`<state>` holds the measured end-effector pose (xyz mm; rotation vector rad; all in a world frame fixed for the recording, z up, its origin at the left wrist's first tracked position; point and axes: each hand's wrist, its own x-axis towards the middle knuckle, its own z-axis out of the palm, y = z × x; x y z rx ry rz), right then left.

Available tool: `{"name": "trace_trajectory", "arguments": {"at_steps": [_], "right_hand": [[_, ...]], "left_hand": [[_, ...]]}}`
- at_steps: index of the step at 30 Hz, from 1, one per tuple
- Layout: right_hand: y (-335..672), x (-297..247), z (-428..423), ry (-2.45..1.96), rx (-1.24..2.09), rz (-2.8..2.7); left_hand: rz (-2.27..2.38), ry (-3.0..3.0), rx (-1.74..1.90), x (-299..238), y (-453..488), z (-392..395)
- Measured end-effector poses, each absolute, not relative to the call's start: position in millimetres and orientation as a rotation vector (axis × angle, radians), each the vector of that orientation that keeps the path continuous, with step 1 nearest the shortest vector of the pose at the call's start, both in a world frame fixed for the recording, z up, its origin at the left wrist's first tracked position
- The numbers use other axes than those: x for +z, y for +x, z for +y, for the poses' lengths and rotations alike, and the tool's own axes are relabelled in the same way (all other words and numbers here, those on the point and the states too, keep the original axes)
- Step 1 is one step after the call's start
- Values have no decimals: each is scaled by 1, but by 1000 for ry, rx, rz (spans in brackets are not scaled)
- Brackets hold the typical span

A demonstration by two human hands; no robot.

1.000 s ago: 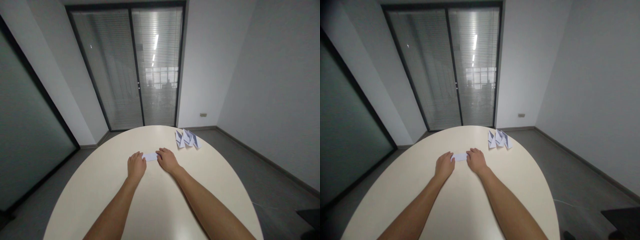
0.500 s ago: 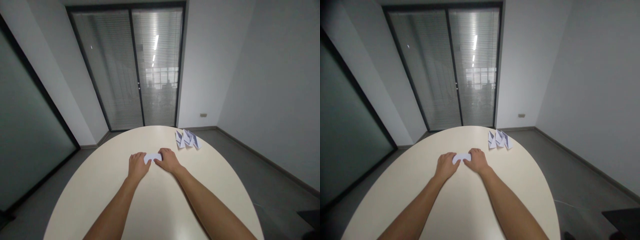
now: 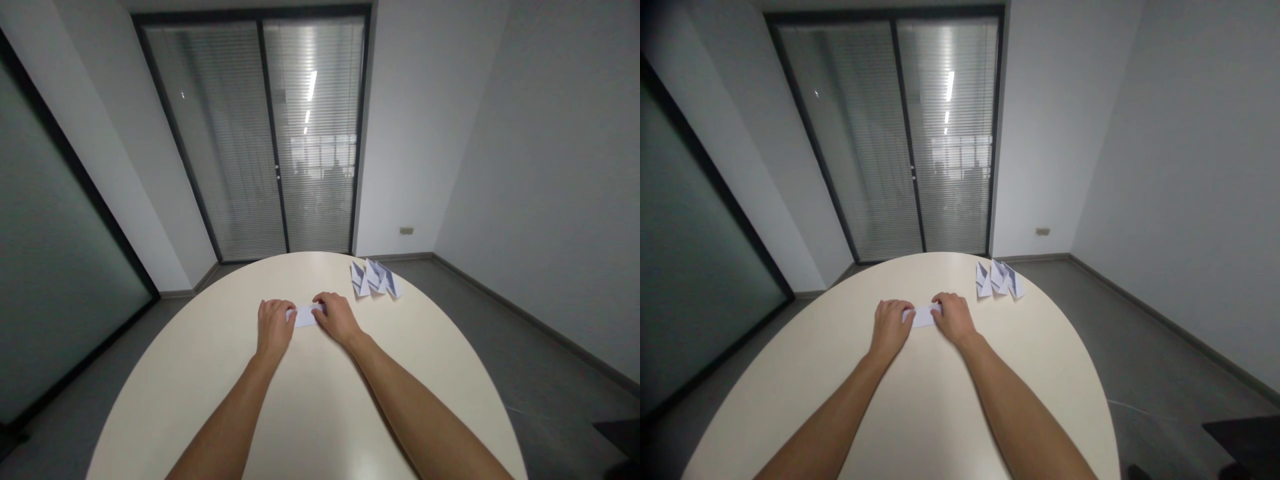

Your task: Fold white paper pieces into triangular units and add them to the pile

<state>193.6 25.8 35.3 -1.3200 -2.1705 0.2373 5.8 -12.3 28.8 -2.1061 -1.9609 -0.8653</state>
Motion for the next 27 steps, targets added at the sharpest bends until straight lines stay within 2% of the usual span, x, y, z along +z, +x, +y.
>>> {"name": "trace_trajectory", "arguments": {"at_steps": [16, 27], "right_hand": [[196, 32, 29, -1362, 183, -2022], [202, 37, 33, -1569, 12, -2094]], "left_hand": [[-2075, -1782, -1122, 22, -10, -9], [-2187, -1900, -1015, 3, -11, -2]]}}
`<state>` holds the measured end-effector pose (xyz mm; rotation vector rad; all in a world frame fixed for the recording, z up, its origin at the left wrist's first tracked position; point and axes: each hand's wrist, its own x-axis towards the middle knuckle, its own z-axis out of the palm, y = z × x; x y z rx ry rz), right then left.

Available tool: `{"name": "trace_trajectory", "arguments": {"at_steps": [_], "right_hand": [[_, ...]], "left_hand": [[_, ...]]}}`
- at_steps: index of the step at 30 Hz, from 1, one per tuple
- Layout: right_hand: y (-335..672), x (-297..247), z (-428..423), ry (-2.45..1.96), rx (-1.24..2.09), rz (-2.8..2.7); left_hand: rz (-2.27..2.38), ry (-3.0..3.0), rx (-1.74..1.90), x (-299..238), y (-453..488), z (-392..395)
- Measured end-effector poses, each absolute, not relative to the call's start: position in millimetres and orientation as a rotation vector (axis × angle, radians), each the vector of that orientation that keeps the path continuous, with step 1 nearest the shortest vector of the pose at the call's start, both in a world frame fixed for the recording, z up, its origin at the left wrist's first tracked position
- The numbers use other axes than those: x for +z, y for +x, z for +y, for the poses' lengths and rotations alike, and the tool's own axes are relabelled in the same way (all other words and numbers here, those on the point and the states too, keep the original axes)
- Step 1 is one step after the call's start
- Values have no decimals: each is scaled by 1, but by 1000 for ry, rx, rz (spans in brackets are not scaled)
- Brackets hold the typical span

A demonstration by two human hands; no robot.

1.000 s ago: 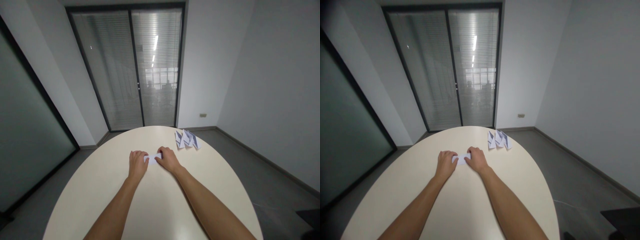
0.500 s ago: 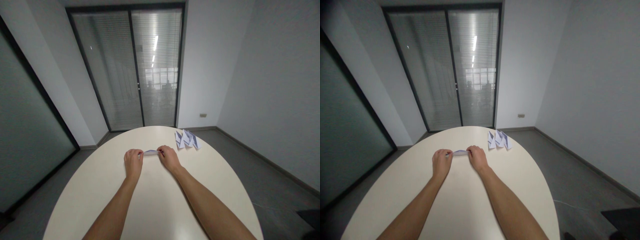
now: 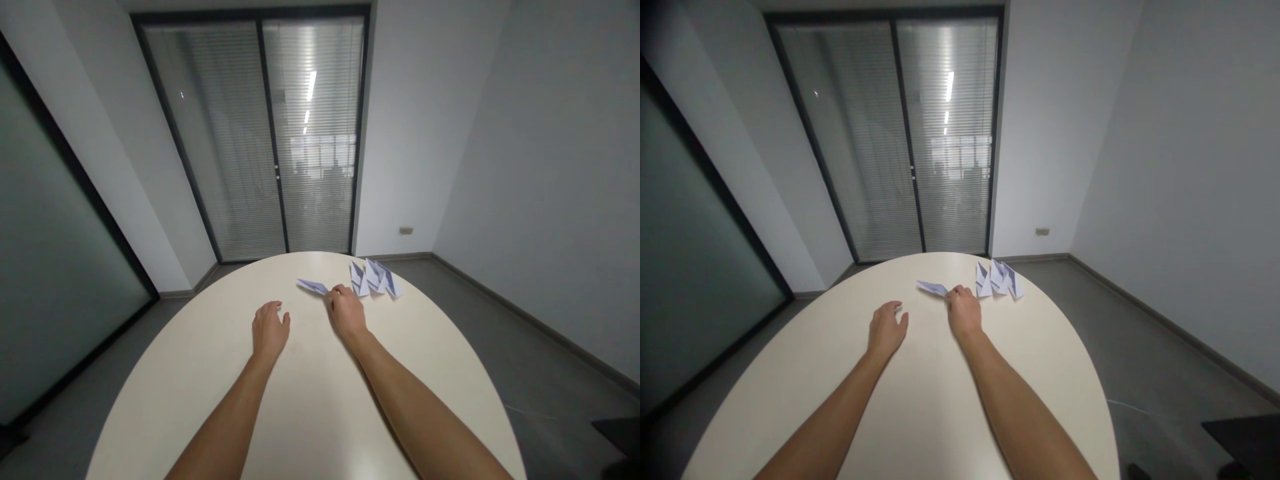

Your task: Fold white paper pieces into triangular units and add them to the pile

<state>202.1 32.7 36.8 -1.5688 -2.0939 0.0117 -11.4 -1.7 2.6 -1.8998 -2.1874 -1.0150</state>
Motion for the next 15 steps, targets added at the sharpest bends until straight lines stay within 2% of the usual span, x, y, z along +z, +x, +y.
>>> {"name": "trace_trajectory", "arguments": {"at_steps": [15], "right_hand": [[196, 31, 29, -1873, -141, -2085]], "left_hand": [[-2169, -2001, -951, 1, -10, -2]]}}
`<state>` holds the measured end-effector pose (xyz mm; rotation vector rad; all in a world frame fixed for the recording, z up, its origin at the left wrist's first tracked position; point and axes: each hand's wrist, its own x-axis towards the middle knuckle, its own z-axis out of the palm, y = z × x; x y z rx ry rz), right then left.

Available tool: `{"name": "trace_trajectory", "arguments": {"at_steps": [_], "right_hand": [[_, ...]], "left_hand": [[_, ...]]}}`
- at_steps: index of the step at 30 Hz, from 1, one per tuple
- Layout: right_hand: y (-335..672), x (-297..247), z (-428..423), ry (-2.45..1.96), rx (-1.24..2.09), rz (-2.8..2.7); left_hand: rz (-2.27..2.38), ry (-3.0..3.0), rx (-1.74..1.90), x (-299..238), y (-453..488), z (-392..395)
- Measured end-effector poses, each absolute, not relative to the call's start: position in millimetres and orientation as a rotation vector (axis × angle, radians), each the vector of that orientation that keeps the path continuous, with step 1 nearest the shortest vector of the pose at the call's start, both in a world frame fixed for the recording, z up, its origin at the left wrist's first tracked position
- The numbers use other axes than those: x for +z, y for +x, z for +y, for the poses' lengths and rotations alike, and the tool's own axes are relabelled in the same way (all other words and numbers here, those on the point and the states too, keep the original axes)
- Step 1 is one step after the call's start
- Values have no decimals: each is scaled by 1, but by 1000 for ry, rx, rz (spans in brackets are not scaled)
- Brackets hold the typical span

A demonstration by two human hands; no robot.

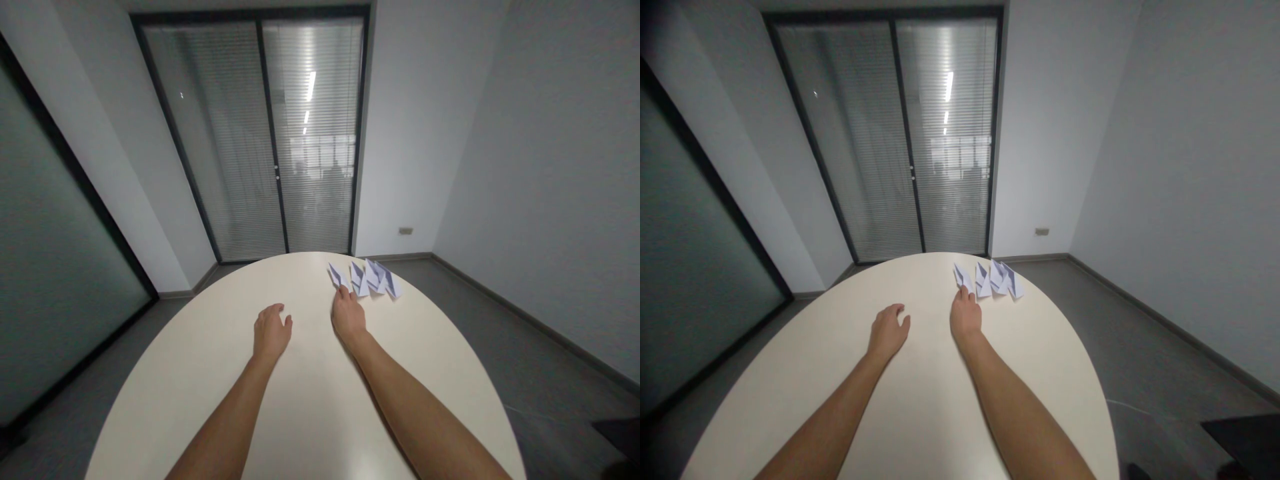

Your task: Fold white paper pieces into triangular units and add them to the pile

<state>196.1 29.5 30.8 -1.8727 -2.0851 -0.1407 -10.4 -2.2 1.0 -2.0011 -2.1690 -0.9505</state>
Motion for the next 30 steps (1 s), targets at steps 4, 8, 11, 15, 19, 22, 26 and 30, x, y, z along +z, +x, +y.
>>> {"name": "trace_trajectory", "arguments": {"at_steps": [4, 8, 11, 15, 19, 22, 26, 30], "right_hand": [[197, 28, 30, -1876, -170, -2106], [198, 28, 31, -1876, -190, -2119], [198, 28, 31, -1903, -211, -2106], [199, 29, 32, -1934, -218, -2076], [204, 31, 34, -1836, -234, -2099], [207, 32, 35, -1644, -246, -2132], [202, 26, 34, -1406, -65, -2147], [196, 19, 31, -1287, 123, -2320]], "left_hand": [[-2165, -2001, -949, 1, -11, -2], [-2158, -2009, -950, 1, -10, -3], [-2149, -2015, -956, 1, -10, -3], [-2158, -2014, -955, 2, -10, -3], [-2168, -2032, -936, 2, -9, -3], [-2136, -2113, -866, 0, -7, -3], [-2083, -2246, -677, 2, 1, -5], [-2077, -2297, -537, 10, 8, -11]]}}
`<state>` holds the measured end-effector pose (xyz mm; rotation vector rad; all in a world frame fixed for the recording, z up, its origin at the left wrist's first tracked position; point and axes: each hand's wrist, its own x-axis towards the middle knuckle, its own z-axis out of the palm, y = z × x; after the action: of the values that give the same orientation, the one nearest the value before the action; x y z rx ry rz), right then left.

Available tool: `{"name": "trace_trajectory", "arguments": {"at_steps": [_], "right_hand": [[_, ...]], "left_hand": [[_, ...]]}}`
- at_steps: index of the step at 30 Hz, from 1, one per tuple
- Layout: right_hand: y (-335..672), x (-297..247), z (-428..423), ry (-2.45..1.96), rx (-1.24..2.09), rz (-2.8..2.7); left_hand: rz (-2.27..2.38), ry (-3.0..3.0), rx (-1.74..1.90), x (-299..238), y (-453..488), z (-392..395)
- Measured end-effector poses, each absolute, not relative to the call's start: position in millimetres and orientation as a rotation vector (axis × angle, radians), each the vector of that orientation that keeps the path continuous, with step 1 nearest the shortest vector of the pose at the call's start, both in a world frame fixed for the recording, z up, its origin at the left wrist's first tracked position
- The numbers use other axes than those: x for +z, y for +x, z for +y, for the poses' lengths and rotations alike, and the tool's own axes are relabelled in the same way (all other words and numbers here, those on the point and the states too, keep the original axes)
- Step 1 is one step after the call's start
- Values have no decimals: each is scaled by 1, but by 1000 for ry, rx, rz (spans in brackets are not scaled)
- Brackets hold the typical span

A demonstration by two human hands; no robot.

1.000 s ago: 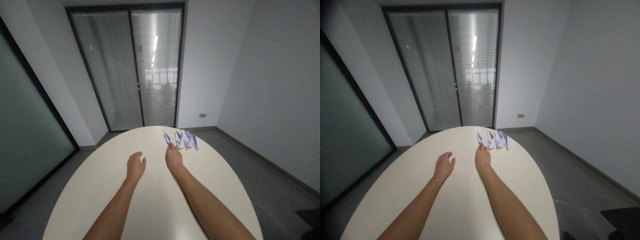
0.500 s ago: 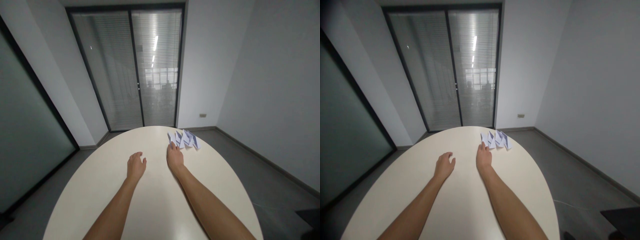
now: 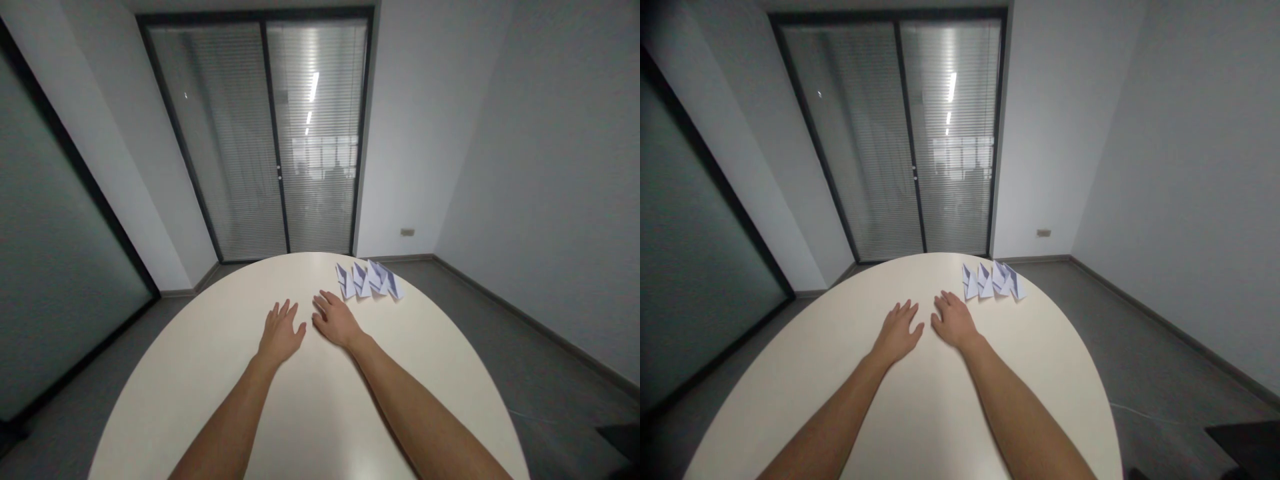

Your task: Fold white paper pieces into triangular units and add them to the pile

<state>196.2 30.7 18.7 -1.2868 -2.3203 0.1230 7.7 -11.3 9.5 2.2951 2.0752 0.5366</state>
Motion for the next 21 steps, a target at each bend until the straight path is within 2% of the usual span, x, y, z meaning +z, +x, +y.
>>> {"name": "trace_trajectory", "arguments": {"at_steps": [9, 21], "right_hand": [[196, 20, 28, -1399, 305, -2461], [195, 22, 25, -1385, 275, -2437]], "left_hand": [[1954, 2347, 306, 21, 10, -20], [1928, 2328, 429, 19, 8, -19]]}}
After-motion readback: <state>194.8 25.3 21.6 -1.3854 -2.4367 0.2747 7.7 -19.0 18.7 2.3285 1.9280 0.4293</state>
